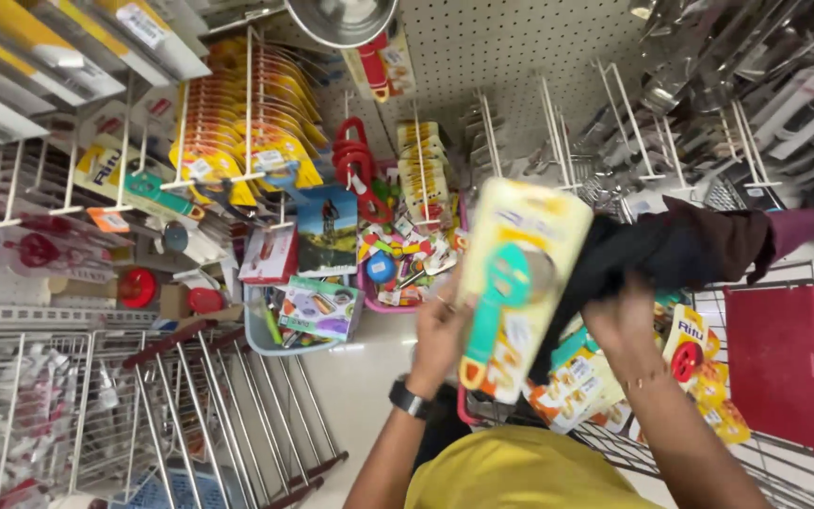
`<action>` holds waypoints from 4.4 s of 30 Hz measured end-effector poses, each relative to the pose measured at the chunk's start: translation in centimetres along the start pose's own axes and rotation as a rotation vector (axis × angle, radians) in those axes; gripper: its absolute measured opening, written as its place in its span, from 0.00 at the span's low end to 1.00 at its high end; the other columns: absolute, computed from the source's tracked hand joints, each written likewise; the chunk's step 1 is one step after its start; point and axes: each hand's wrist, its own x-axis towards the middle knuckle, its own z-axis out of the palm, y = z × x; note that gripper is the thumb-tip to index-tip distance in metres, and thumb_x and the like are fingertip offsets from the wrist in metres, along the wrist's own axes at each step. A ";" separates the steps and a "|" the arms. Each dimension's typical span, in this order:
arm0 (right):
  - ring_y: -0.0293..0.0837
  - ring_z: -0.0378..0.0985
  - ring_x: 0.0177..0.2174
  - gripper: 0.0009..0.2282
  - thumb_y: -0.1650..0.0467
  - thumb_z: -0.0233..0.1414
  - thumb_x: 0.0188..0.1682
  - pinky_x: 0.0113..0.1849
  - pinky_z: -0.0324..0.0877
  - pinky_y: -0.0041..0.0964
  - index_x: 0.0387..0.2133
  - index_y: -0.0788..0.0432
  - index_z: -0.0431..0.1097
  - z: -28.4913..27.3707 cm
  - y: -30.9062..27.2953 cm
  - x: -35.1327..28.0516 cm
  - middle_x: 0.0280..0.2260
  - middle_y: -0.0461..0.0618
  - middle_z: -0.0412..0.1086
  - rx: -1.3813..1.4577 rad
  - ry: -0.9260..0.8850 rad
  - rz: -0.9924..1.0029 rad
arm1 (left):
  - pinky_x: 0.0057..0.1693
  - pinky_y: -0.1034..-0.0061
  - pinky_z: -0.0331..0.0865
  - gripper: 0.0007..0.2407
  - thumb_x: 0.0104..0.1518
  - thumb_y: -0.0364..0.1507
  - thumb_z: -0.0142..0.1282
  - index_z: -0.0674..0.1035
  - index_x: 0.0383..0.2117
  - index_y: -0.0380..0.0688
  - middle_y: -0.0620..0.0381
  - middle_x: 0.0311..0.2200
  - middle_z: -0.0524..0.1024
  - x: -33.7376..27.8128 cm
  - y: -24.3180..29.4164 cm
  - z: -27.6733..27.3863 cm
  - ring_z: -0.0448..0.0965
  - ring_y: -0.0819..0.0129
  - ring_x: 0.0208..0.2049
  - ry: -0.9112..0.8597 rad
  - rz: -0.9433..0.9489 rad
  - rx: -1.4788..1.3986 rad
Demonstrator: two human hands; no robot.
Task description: Organize and hang kitchen utensils and gadgets on store display hooks.
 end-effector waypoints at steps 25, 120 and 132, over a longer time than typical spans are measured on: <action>0.45 0.71 0.48 0.16 0.75 0.47 0.51 0.53 0.64 0.38 0.54 0.66 0.64 1.7 16.9 5.5 0.48 0.53 0.69 -0.668 -0.056 0.008 | 0.63 0.75 0.65 0.23 0.65 0.23 0.49 0.63 0.68 0.36 0.49 0.67 0.66 11.1 7.3 -4.7 0.71 0.70 0.61 0.154 0.251 0.005; 0.60 0.60 0.64 0.24 0.80 0.49 0.45 0.60 0.57 0.57 0.56 0.52 0.73 -1.8 -3.2 1.1 0.62 0.51 0.65 -1.570 -0.242 -0.833 | 0.51 0.74 0.74 0.11 0.62 0.22 0.54 0.77 0.49 0.31 0.46 0.40 0.83 -8.8 -11.6 4.6 0.81 0.68 0.43 -0.131 -0.204 0.375; 0.57 0.67 0.57 0.21 0.77 0.54 0.40 0.56 0.59 0.54 0.50 0.52 0.73 7.5 -4.1 2.1 0.58 0.52 0.68 -1.524 -0.554 -1.049 | 0.51 0.74 0.73 0.11 0.61 0.21 0.55 0.78 0.49 0.31 0.46 0.43 0.82 -5.6 -7.1 2.7 0.82 0.68 0.44 0.077 0.018 0.536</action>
